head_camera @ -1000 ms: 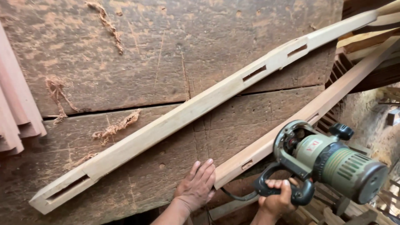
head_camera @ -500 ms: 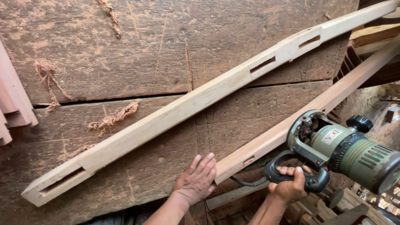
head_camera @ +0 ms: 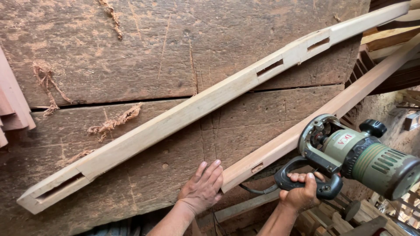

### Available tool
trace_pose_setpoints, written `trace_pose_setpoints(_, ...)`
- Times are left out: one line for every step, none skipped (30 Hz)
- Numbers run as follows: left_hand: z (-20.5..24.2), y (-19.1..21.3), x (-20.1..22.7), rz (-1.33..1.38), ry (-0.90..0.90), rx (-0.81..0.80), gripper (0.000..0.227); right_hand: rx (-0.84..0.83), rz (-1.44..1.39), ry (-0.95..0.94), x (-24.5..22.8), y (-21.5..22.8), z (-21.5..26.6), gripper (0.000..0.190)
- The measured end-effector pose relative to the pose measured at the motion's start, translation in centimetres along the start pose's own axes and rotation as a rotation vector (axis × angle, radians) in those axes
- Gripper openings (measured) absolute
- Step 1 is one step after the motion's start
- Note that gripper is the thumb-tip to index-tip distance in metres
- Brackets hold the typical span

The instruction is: Using a hand-held power router to shape the edges of wooden furniture components.

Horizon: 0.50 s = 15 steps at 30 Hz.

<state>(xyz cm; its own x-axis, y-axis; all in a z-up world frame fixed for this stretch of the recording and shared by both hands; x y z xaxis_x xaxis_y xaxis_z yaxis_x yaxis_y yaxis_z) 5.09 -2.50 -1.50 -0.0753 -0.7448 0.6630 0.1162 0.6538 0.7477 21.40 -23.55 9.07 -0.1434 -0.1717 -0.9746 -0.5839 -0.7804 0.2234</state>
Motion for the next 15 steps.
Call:
trace_pose_setpoints(-0.1, 0.2, 0.0, -0.003, -0.001, 0.002, 0.064, -0.001, -0.003, 0.001, 0.0, 0.0, 0.0, 0.020)
trace_pose_setpoints(-0.2, 0.5, 0.0, -0.018, 0.004, 0.007, 0.065, -0.006, -0.012, -0.002, 0.0, 0.0, 0.0, 0.020)
trace_pose_setpoints(-0.3, 0.7, 0.0, -0.032, 0.005, 0.011, 0.066, -0.008, -0.020, -0.003, -0.1, 0.1, -0.1, 0.019)
trace_pose_setpoints(-0.2, 0.6, 0.0, -0.034, 0.002, 0.013, 0.066, -0.007, -0.024, -0.001, -0.2, 0.2, -0.1, 0.019)
trace_pose_setpoints(-0.2, 0.4, 0.0, -0.010, 0.001, 0.008, 0.067, 0.000, -0.016, 0.002, -0.3, 0.2, -0.1, 0.018)
trace_pose_setpoints(-0.1, 0.3, 0.1, 0.014, 0.000, 0.003, 0.068, 0.007, -0.007, 0.005, -0.5, 0.3, -0.1, 0.018)
trace_pose_setpoints(-0.1, 0.3, 0.1, 0.010, -0.002, 0.005, 0.068, 0.008, -0.012, 0.005, -0.4, 0.5, -0.2, 0.018)
trace_pose_setpoints(-0.2, 0.4, 0.1, -0.020, 0.003, 0.012, 0.070, -0.021, -0.007, 0.009, -0.3, 0.7, -0.4, 0.019)
trace_pose_setpoints(-0.2, 0.4, 0.2, -0.049, 0.009, 0.019, 0.072, -0.049, -0.001, 0.013, -0.3, 1.0, -0.5, 0.020)
trace_pose_setpoints(-0.1, 0.3, 0.2, -0.052, 0.006, 0.021, 0.072, -0.049, -0.005, 0.015, -0.2, 1.2, -0.5, 0.020)
trace_pose_setpoints(-0.2, 0.3, 0.3, -0.061, 0.010, 0.038, 0.073, -0.060, -0.024, 0.013, -0.2, 1.4, -0.5, 0.021)
trace_pose_setpoints(-0.2, 0.3, 0.3, -0.069, 0.013, 0.056, 0.074, -0.071, -0.043, 0.011, -0.3, 1.7, -0.4, 0.022)
trace_pose_setpoints(-0.1, 0.4, 0.3, -0.074, 0.010, 0.063, 0.074, -0.073, -0.051, 0.016, -1.0, 1.7, 0.8, 0.022)
trace_pose_setpoints(0.0, 0.5, 0.3, -0.025, 0.001, 0.078, 0.075, -0.058, 0.059, 0.016, -1.8, 1.8, 2.1, 0.027)
trace_pose_setpoints(-0.2, 0.7, 0.3, 0.022, -0.008, 0.096, 0.076, -0.046, 0.166, 0.019, -2.7, 1.7, 3.1, 0.032)
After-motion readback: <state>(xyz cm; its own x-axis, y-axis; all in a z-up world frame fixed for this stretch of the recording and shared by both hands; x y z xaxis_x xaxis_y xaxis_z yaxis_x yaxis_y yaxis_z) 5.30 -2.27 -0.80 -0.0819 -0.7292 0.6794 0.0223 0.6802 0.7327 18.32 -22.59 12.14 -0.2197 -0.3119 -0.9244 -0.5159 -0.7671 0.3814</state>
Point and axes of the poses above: each hand's wrist, its own z-axis away from the middle knuckle, its own y-axis out of the back of the hand, x = y × z, the point moved 3 cm from there along -z, towards the middle knuckle, and after that the axes turned 3 degrees about y, right-handed, at the moved point
